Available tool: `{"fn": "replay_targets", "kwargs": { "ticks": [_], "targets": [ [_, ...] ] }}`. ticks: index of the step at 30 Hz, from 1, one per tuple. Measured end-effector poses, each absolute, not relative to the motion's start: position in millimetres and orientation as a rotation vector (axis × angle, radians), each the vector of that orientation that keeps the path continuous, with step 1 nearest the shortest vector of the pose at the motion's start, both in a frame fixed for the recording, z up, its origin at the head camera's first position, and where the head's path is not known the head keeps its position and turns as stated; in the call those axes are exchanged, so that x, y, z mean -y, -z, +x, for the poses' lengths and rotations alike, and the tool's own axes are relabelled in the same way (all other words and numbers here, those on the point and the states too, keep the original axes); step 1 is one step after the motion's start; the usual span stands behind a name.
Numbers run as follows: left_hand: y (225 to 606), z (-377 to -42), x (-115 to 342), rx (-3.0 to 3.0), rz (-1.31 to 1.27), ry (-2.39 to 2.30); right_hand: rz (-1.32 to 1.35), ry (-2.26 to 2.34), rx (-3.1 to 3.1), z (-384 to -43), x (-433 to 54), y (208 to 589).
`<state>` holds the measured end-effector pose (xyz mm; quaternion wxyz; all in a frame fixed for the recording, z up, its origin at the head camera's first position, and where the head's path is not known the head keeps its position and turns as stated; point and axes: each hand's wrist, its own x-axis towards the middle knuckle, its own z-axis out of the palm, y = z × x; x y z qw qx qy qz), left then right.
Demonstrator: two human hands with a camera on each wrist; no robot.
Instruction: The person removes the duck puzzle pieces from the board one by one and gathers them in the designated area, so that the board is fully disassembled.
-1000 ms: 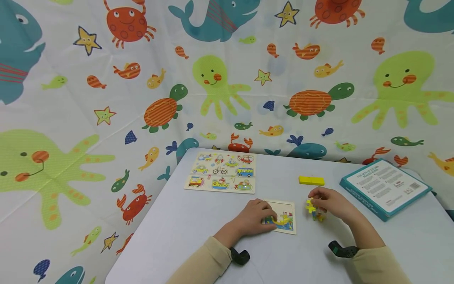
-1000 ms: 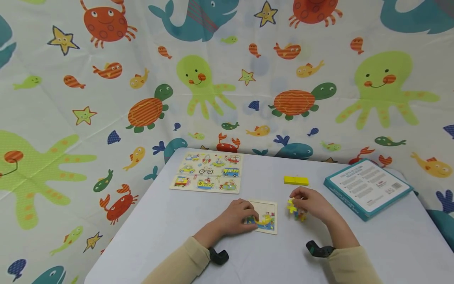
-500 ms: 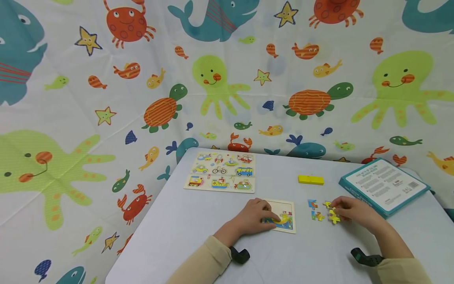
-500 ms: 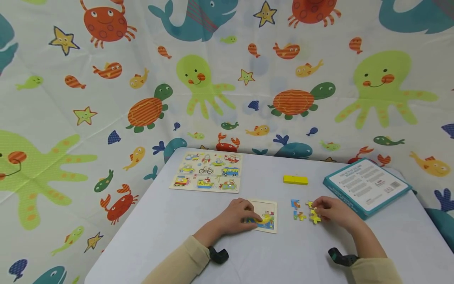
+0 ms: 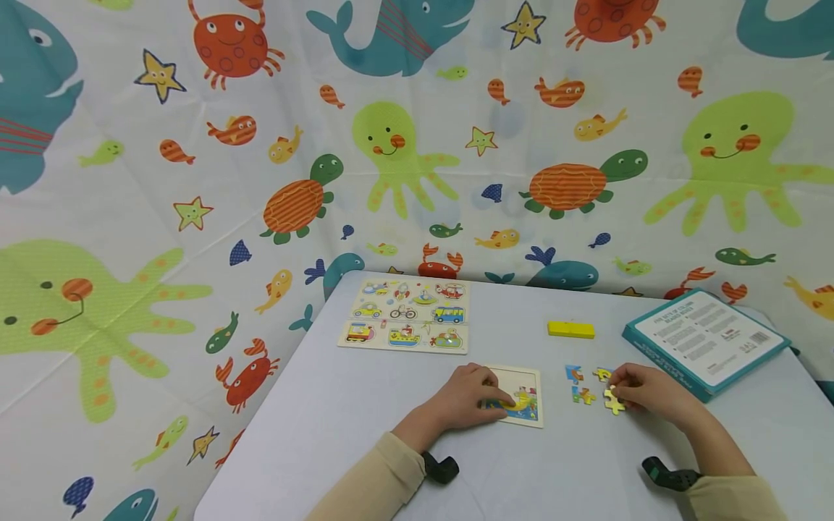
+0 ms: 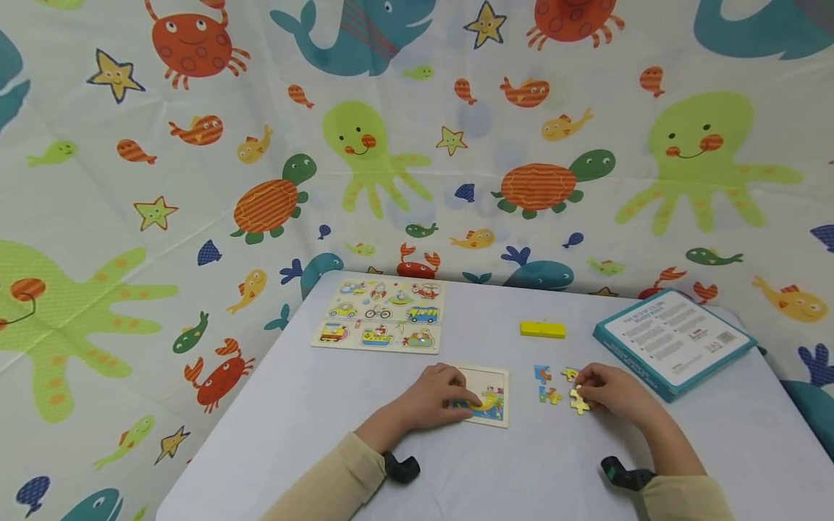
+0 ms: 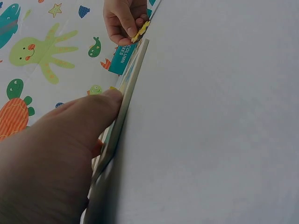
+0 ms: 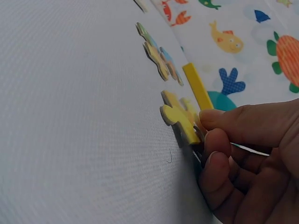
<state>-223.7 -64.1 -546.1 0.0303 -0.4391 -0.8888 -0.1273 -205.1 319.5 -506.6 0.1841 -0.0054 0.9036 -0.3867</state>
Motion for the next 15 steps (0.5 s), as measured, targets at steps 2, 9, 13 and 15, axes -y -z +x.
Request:
{"fn": "replay_targets", "kwargs": {
  "ticks": [2, 9, 13, 15],
  "targets": [
    [546.7, -224.1, 64.2, 2.74, -1.354, 0.394, -0.018, 1.077, -2.555, -204.8, -318.8, 505.5],
    [548.5, -224.8, 64.3, 2.745, -1.35, 0.397, -0.023, 1.055, -2.568, -203.7, -317.2, 501.1],
    [547.5, -224.8, 64.2, 2.754, -1.347, 0.411, -0.03, 1.036, -2.58, -204.4, -314.8, 499.3],
    [547.2, -224.9, 64.2, 2.756, -1.348, 0.418, -0.046, 1.02, -2.593, -205.3, -311.8, 498.9]
  ]
}}
